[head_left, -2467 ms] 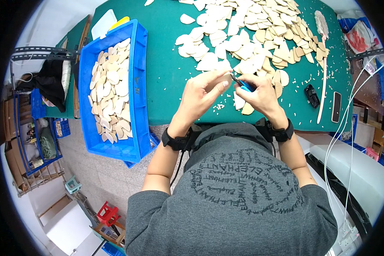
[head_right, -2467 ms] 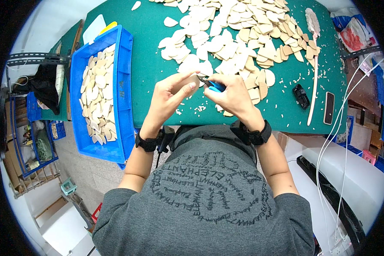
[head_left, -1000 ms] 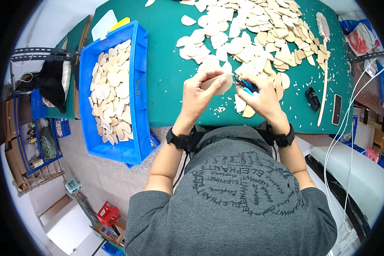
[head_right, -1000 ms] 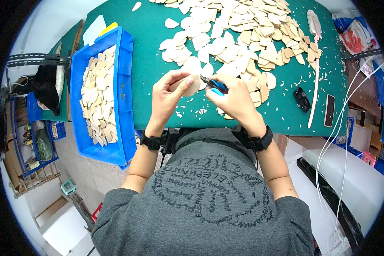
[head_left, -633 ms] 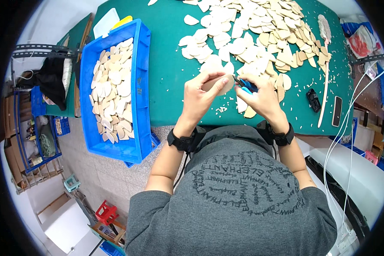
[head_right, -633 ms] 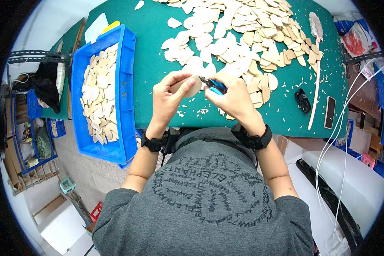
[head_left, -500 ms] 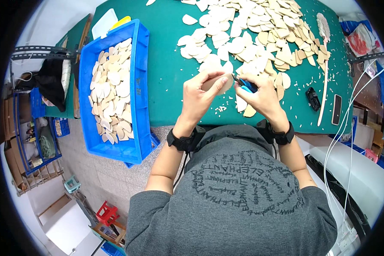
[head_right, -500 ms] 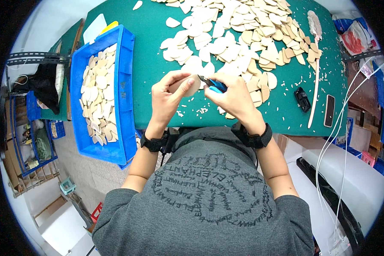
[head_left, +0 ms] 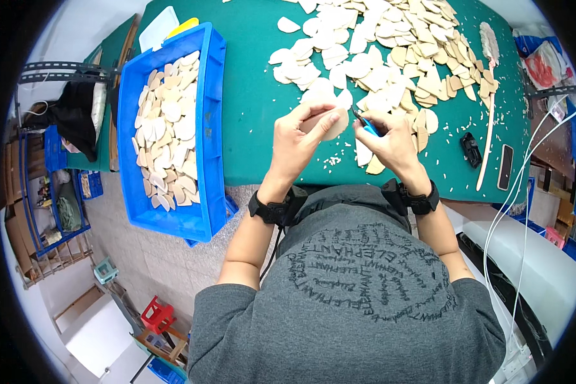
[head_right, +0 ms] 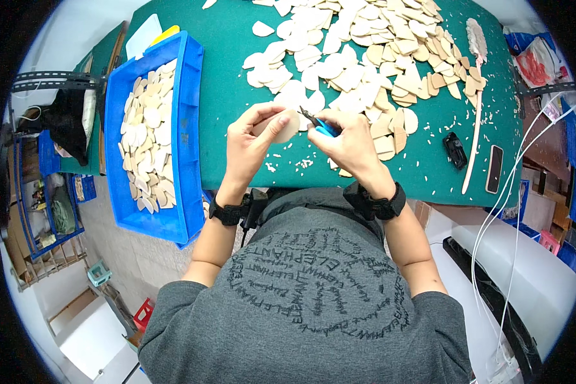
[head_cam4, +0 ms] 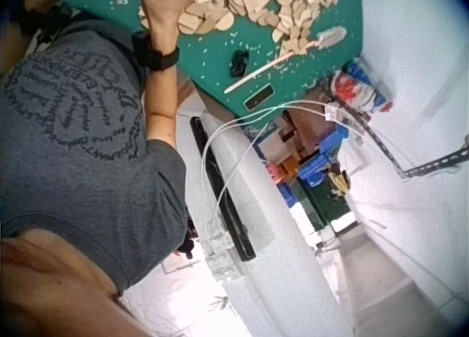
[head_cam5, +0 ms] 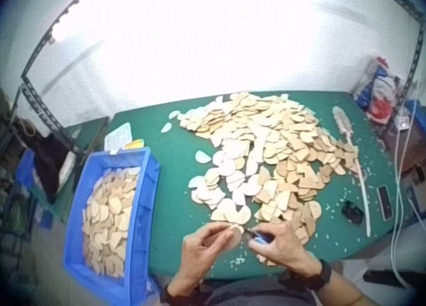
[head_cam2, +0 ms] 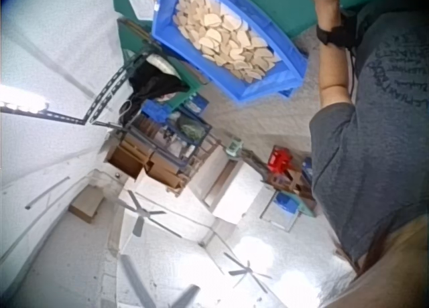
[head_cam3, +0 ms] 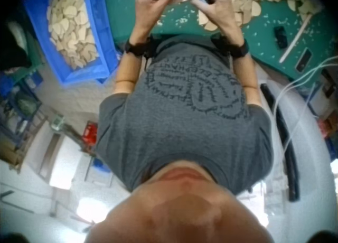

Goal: The person repeatedly picks up small, light-colored wooden pieces from a green work surface and uses a blue utility knife to trim their edges. Trimmed pieces are placed into a blue plastic bin to the left. The process is continuous and repetitive throughout the clip.

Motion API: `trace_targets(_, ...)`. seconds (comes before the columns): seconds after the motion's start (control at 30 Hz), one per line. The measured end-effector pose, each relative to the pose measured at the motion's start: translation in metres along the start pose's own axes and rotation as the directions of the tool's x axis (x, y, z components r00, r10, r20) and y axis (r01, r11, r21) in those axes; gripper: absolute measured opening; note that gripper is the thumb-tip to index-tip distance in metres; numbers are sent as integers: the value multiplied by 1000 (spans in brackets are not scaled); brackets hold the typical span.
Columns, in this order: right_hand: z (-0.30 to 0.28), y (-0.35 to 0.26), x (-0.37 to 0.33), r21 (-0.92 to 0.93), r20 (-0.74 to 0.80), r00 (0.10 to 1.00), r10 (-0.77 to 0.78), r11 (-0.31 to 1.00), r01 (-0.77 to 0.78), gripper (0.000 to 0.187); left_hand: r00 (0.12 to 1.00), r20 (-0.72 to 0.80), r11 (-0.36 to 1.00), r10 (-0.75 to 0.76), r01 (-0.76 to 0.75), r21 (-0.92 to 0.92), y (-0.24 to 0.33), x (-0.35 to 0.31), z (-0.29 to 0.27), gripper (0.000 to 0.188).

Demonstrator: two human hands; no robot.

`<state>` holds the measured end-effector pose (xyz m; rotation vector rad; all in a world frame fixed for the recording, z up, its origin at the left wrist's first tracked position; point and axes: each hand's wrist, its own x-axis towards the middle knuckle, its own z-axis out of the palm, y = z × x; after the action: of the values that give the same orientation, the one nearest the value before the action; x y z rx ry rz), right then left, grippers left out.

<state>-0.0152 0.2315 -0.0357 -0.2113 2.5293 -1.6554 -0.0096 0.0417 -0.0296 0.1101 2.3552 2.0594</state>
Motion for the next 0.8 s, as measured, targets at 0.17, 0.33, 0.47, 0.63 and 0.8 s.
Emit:
trace_targets(0.17, -8, 7, 2, 85, -78, 996, 45, 996, -39, 17, 935, -356, 998, 6, 16, 58, -9, 0, -68, 20)
trace_targets(0.33, -19, 24, -3, 86, -110, 991, 80, 994, -71, 18, 402, -844, 894, 356, 118, 433, -46, 6, -167, 53)
trace_targets(0.47, -17, 21, -8, 150, -141, 987, 71, 987, -49, 18, 852, -490, 806, 183, 155, 571, -93, 23, -83, 38)
trace_targets(0.63, -20, 26, -13, 104, -138, 983, 118, 989, -104, 18, 967, 255, 637, 26, -212, 741, -148, 23, 29, 42)
trace_targets(0.8, -21, 30, -20, 22, -145, 974, 172, 985, -170, 21, 970, 200, 675, -138, -55, 736, -159, 23, 29, 48)
